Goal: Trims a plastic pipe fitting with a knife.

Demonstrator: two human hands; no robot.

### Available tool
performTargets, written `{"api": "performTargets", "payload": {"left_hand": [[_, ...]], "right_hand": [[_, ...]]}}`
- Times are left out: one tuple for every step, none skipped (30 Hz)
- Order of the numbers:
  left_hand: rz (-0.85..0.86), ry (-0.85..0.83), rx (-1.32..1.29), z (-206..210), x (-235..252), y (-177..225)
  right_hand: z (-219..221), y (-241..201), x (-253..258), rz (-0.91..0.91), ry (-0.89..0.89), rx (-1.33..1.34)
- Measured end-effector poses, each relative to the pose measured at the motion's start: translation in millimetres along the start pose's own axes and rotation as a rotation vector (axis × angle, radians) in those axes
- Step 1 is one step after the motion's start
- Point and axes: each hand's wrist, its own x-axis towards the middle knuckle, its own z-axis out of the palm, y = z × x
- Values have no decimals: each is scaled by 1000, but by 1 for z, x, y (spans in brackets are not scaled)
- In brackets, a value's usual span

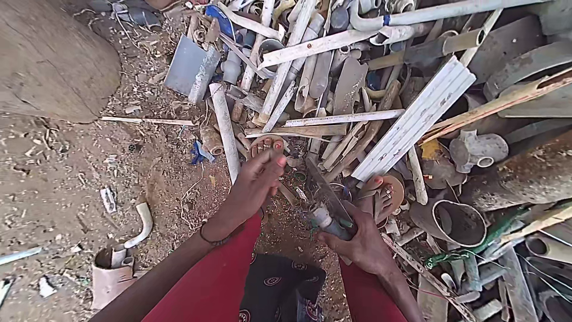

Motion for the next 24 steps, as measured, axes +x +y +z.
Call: {"api": "performTargets", "payload": {"left_hand": [[80,-82,83,-1,2,3],[147,-167,135,0,4,6],[192,-246,162,1,5,8],[218,-313,158,3,5,8],[237,-378,138,5,5,6],[252,-435,122,6,4,4],[263,-484,112,6,3,2],[269,-524,88,4,2,0],[276,-551,59,2,2,-1],[284,-568,32,0,1,0],[291,-577,2,0,0,3],[303,-579,-25,0,-2,5],[325,-577,-40,0,-2,7],[347,-572,-44,0,-2,8],[365,-564,-48,1,-2,8],[377,-557,-52,1,-2,8],[391,-552,-54,1,-1,8],[410,-544,-50,0,0,8],[433,-542,-38,0,1,8],[454,-543,-25,0,1,8],[471,-546,-13,-1,2,8],[488,-554,-4,-1,2,9],[498,-563,-1,-1,2,9],[508,-574,-2,-2,3,9]], "right_hand": [[1,-2,2,-3,-41,12],[1,-4,3,1,-76,26],[0,-5,3,9,-105,47],[-1,-6,3,10,-126,74],[-4,-7,3,7,-145,110],[-6,-8,4,-3,-163,170],[-7,-9,4,-20,-171,255],[-8,-12,4,-43,-175,363],[-8,-15,4,-54,-188,496],[-9,-18,5,-45,-213,640],[-10,-22,6,-16,-251,783],[-10,-25,7,16,-289,909],[-10,-26,8,36,-333,1013],[-10,-26,9,43,-385,1088],[-10,-24,9,44,-432,1143],[-10,-21,9,49,-468,1176],[-10,-18,8,55,-498,1204],[-9,-15,8,59,-532,1231],[-8,-12,7,68,-569,1258],[-7,-10,7,78,-605,1275],[-7,-9,7,92,-633,1283],[-6,-8,7,102,-660,1285],[-5,-9,8,110,-677,1284],[-4,-9,8,112,-692,1291]]}}
